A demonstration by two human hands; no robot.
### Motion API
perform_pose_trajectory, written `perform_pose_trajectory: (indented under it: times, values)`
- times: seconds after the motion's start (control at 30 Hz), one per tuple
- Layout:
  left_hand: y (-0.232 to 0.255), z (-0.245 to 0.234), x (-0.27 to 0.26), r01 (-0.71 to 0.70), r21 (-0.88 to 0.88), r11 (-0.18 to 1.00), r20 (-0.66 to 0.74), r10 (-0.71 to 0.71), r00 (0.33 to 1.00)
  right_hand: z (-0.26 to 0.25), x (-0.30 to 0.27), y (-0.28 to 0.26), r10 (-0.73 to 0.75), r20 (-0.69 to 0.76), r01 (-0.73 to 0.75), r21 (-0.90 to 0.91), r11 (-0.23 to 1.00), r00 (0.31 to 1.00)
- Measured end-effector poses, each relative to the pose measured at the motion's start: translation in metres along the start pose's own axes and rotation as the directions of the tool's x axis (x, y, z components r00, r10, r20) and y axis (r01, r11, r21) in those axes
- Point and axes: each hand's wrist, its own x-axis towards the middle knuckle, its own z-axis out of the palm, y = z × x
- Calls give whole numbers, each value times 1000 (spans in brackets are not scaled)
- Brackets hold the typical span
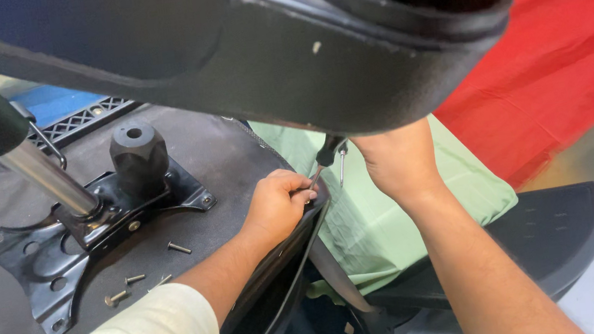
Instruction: The person assembles a black plastic chair armrest onto the chair base using a screwdriver. They align the armrest, insert screws, and tighten them to secure the part.
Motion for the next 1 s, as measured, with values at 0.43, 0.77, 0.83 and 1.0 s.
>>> perform_pose_trajectory:
  times: [0.43, 0.77, 0.83, 1.0]
  values:
    - [-7, 2, 1, 184, -256, 949, 97, -164, 982, -2, 1, 6, 16, -48, -22, -129, 991, 999]
    - [-12, 2, 3, 132, -75, 988, 95, -125, 988, -6, -2, 6, 72, 25, -74, 143, 987, 997]
    - [-10, 1, 3, 66, -94, 993, 106, -56, 993, -6, -4, 7, 70, 19, -72, 86, 994, 997]
    - [-6, 0, 4, 65, -67, 996, 116, -57, 992, -4, 0, -1, -86, -30, 75, -260, 963, 996]
